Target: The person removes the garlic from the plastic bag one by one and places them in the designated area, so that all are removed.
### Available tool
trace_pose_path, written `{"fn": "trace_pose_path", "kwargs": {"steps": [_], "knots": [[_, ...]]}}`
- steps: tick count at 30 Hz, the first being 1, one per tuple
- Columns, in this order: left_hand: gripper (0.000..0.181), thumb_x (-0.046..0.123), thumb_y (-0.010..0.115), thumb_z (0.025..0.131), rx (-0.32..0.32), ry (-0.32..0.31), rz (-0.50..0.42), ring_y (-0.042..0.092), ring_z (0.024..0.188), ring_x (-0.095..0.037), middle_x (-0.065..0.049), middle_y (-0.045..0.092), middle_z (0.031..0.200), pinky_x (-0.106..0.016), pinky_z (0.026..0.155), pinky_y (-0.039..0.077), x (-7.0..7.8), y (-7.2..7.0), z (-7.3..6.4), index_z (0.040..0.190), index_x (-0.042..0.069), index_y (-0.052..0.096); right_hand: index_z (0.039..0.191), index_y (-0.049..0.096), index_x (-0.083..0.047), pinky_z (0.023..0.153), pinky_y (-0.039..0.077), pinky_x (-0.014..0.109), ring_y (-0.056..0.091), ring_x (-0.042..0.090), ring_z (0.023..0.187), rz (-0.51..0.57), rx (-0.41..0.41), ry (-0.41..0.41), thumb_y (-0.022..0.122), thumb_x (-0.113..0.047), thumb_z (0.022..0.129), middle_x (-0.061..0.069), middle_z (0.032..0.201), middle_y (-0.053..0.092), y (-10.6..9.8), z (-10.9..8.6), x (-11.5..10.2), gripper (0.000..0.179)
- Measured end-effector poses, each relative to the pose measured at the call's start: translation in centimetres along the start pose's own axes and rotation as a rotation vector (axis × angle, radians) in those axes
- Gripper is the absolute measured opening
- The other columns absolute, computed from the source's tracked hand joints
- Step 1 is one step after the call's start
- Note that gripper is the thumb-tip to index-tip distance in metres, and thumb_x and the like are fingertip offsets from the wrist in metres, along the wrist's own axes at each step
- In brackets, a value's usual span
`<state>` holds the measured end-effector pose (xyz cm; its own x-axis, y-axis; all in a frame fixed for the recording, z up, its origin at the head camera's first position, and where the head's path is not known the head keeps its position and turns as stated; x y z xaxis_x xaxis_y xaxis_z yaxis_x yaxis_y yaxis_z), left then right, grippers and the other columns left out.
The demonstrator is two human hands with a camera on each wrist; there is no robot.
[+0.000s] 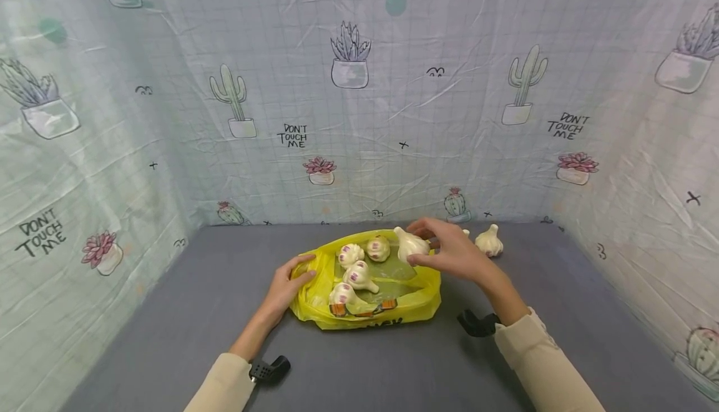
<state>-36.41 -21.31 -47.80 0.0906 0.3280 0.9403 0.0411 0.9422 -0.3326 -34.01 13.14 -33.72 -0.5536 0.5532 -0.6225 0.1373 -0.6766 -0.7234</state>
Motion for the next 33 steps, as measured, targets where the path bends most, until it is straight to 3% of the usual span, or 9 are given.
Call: {"fn": "trace_pose_path", "kwargs": {"steps": [8, 26, 33], "knots": [[0.046, 0.028, 0.067, 0.102, -0.009, -0.011, -0.008, 0.032, 0.156, -0.035, -0.012, 0.047, 0.161, -0.058, 0.125, 0.028, -0.1, 0.0, 0.1, 0.146, 0.016, 0.060, 0.133, 0.062, -0.013, 0.093, 0.061, 0.043, 0.068, 0.032, 0.119, 0.008, 0.011, 0.028, 0.083, -0.029, 0.089, 0.010, 0.129, 0.068, -0.3, -0.1, 0.2, 0.052], [0.045, 0.026, 0.068, 0.101, -0.004, 0.019, -0.028, 0.034, 0.155, -0.035, -0.014, 0.050, 0.158, -0.059, 0.125, 0.027, 0.4, 0.2, 0.1, 0.143, 0.012, 0.061, 0.136, 0.061, -0.012, 0.091, 0.062, 0.049, 0.071, 0.033, 0.114, -0.012, 0.031, 0.023, 0.082, -0.030, 0.090, 0.013, 0.127, 0.068, -1.1, -0.3, 0.5, 0.054], [0.046, 0.022, 0.067, 0.101, 0.010, 0.003, -0.031, 0.034, 0.154, -0.035, -0.015, 0.049, 0.159, -0.057, 0.125, 0.029, 0.3, 0.0, 0.0, 0.145, 0.010, 0.059, 0.135, 0.061, -0.012, 0.090, 0.062, 0.046, 0.071, 0.035, 0.113, -0.010, 0.039, 0.030, 0.083, -0.029, 0.089, 0.015, 0.127, 0.068, -1.4, -0.2, 0.6, 0.053]]}}
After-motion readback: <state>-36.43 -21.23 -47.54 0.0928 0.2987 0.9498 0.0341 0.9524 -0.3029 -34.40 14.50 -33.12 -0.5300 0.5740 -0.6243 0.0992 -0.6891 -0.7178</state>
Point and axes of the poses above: each hand's wrist, its own z-axis towards the middle knuckle, its own y-axis out of the palm, x = y × z, the point moved 7 cm from there along z, towards the middle knuckle
